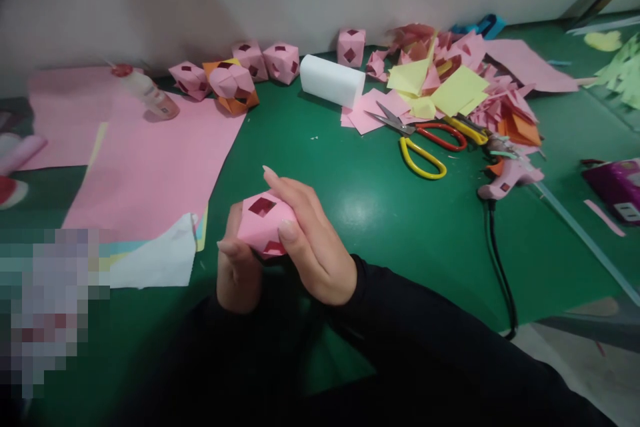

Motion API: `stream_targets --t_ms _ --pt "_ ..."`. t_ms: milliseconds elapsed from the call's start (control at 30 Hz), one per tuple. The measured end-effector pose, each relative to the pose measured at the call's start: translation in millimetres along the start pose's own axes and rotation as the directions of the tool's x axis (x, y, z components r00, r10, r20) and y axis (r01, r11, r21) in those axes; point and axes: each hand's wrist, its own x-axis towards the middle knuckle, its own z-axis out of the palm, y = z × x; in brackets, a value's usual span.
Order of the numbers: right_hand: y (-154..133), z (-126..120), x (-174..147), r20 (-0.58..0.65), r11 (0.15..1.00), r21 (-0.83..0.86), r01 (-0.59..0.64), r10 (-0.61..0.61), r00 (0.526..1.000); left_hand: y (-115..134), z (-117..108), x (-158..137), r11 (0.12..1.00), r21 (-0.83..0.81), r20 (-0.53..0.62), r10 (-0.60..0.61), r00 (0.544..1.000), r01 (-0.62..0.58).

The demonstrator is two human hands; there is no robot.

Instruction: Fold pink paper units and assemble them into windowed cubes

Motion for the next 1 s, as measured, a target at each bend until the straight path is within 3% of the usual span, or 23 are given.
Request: stream_targets --t_ms 67,100,200,333,533,733,867,1000 --pt "2 0 1 -0.060 1.000 -0.015 0.004 -0.005 0.998 0 -2 4 0.990 0.057 -0.109 0.131 0.985 -0.125" --pt "2 -1 1 -0.080 1.000 -0.016 -0.005 0.004 0.997 1 -4 7 0.984 0.066 -0.105 0.174 0.979 -0.168" --pt "4 -2 2 -0.095 1.000 0.002 -0.031 0.031 0.995 8 -12 15 0.922 0.254 0.015 0.298 0.954 -0.292" --pt "3 -3 4 -0.062 1.000 -0.005 0.009 -0.009 0.998 16 -17 18 0.861 0.311 0.094 0.394 0.914 -0.403" --pt "-2 -7 7 -0.015 0.997 0.069 -0.036 0.037 0.999 13 -13 13 0.856 0.331 0.016 0.415 0.910 -0.396" --pt "-3 -14 12 0.051 0.956 0.259 -0.140 0.131 0.990 14 -14 13 0.899 0.200 0.008 0.396 0.918 -0.389" --pt "-2 -11 13 -0.056 0.952 0.284 -0.113 0.134 0.989 6 -14 13 0.939 0.056 -0.029 0.342 0.939 -0.340" --pt "-6 -5 11 -0.099 0.944 0.312 -0.106 0.144 0.985 -7 -7 11 0.961 -0.002 0.085 0.276 0.957 -0.277"
